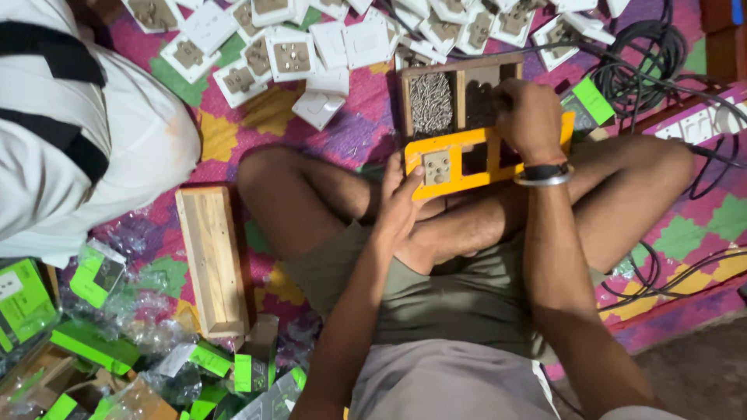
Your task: The person sits on the floor assembling white electrical switch plates using a yellow jig. They insert metal components and screws into the jig, then attach the white plastic cover to complete the assembly.
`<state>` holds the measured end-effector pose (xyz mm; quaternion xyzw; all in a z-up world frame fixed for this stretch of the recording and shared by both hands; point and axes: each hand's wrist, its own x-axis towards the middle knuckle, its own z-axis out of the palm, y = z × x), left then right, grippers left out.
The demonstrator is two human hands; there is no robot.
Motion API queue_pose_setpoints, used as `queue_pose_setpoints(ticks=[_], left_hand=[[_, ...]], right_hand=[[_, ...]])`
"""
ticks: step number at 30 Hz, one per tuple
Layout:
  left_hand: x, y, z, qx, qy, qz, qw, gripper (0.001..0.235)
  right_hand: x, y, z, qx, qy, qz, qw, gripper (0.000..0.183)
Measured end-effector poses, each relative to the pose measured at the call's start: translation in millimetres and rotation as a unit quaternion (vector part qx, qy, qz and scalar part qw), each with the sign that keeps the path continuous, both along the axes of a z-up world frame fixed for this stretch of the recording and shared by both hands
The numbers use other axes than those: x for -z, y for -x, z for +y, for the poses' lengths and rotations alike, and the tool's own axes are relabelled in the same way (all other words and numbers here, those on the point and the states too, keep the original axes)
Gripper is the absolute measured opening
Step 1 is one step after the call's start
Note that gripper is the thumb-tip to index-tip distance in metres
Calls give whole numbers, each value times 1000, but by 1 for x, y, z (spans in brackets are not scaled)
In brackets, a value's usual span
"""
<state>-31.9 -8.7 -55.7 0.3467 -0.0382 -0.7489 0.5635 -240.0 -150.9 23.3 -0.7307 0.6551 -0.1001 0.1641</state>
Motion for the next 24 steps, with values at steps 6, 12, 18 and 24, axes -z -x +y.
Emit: queue_pose_setpoints(ticks=[6, 12, 18, 24], left_hand=[[6, -24, 17, -33, 32, 8, 999, 37], [10, -29, 17, -32, 10, -1, 999, 35], [10, -30, 14, -17, 36, 3, 999, 34], [-1, -28, 10, -14, 51, -3, 999, 35]], right_hand=[[37, -7, -29, -106, -206, 160, 960, 33], [73, -5, -29, -89, -213, 155, 961, 33], [75, 10, -16, -44, -112, 159, 980, 20], [60, 17, -14, -42, -114, 77, 990, 24]])
